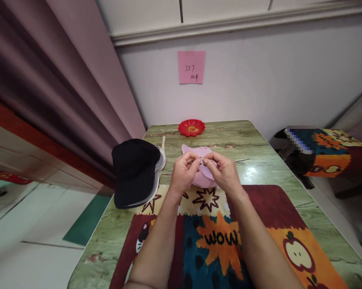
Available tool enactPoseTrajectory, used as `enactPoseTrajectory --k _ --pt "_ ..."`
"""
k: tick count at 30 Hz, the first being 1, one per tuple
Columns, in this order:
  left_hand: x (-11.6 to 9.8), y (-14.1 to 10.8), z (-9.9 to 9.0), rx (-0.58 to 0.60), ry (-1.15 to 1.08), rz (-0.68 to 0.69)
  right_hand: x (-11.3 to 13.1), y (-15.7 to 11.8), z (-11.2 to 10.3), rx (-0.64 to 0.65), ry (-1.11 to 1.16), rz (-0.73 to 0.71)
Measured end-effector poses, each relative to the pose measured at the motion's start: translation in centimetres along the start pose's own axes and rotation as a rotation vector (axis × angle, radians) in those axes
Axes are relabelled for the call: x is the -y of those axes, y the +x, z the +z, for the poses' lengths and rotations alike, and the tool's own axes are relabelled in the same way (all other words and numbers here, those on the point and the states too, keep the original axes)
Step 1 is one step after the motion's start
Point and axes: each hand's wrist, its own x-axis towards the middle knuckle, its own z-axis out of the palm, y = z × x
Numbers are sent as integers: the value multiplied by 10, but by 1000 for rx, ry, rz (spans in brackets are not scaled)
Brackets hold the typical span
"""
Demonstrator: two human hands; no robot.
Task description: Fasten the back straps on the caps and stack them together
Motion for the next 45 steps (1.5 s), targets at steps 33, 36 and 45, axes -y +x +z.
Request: enactPoseTrajectory --k 33,36,45 --pt "15 -1 -4 -58 -20 -45 -3 -3 7 39 -183 -98" --pt "12 -1 -6 -67 -27 -45 -3 -3 7 25 -189 -90" --pt "10 2 -12 -75 75 -53 -8 -3 4 34 -203 -93"
